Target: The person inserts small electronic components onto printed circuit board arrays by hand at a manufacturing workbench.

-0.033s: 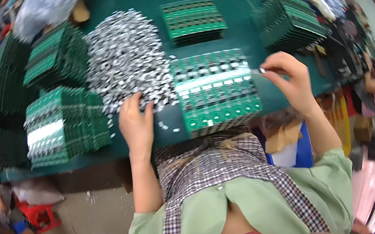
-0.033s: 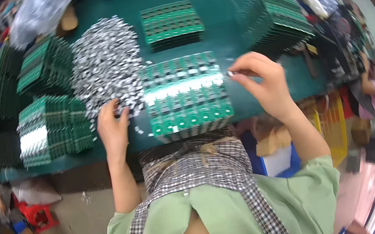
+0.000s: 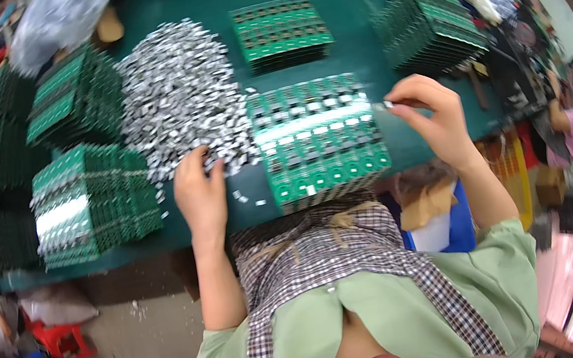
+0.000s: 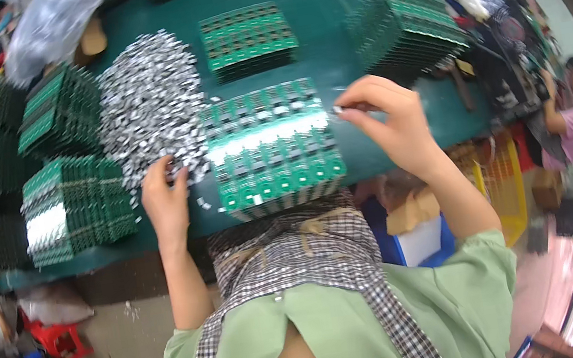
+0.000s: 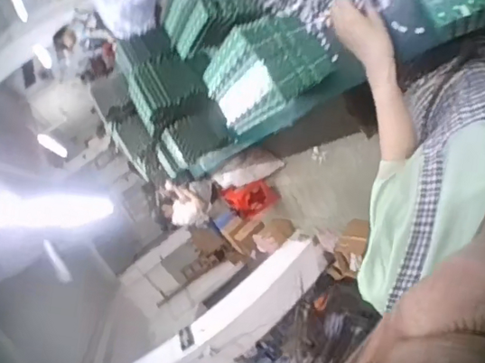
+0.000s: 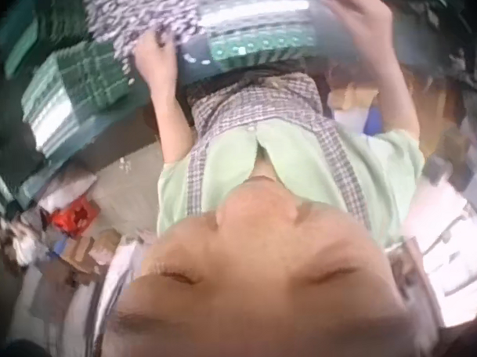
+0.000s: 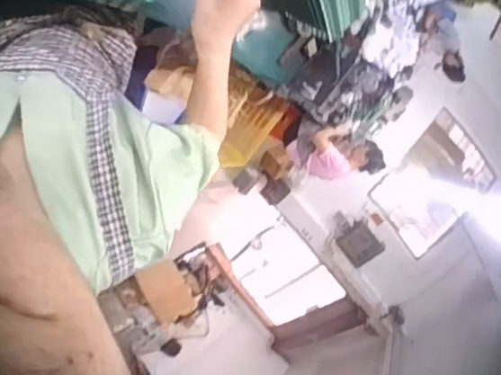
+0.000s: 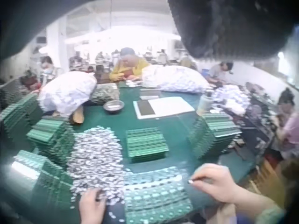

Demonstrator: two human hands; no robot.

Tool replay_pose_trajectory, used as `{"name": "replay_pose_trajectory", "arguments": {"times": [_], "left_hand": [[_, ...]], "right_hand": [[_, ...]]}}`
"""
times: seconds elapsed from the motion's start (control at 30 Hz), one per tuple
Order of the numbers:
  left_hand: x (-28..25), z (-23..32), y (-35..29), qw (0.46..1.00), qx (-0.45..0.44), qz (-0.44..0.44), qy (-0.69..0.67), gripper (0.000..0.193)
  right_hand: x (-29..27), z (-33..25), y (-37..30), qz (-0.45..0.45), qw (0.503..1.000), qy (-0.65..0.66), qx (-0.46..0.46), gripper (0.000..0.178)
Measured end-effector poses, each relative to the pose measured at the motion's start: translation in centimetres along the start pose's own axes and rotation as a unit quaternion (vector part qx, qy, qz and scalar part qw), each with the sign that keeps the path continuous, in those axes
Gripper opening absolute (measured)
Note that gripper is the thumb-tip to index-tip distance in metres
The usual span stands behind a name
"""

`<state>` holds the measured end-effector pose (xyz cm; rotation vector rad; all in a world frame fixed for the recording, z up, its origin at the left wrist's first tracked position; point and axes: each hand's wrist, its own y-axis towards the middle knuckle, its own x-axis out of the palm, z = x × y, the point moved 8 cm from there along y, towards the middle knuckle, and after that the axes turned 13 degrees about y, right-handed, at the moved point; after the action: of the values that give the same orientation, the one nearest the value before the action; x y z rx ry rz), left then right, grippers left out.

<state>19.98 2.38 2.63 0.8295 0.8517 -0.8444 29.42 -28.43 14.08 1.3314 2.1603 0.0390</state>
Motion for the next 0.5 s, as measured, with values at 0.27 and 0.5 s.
{"name": "replay_pose_trajectory", "arguments": {"times": [0.27, 0.5], "left_hand": [[0.3, 0.4, -0.3, 0.991, 0.031, 0.021, -0.127, 0.025], [0.5, 0.4, -0.6, 0.994, 0.020, -0.004, -0.111, 0.024]], "right_hand": [[1.5, 0.2, 0.7, -0.024, 0.977, -0.175, -0.119, 0.010], [2.6, 0.9, 1.5, -0.047, 0.976, -0.182, -0.112, 0.009]]}}
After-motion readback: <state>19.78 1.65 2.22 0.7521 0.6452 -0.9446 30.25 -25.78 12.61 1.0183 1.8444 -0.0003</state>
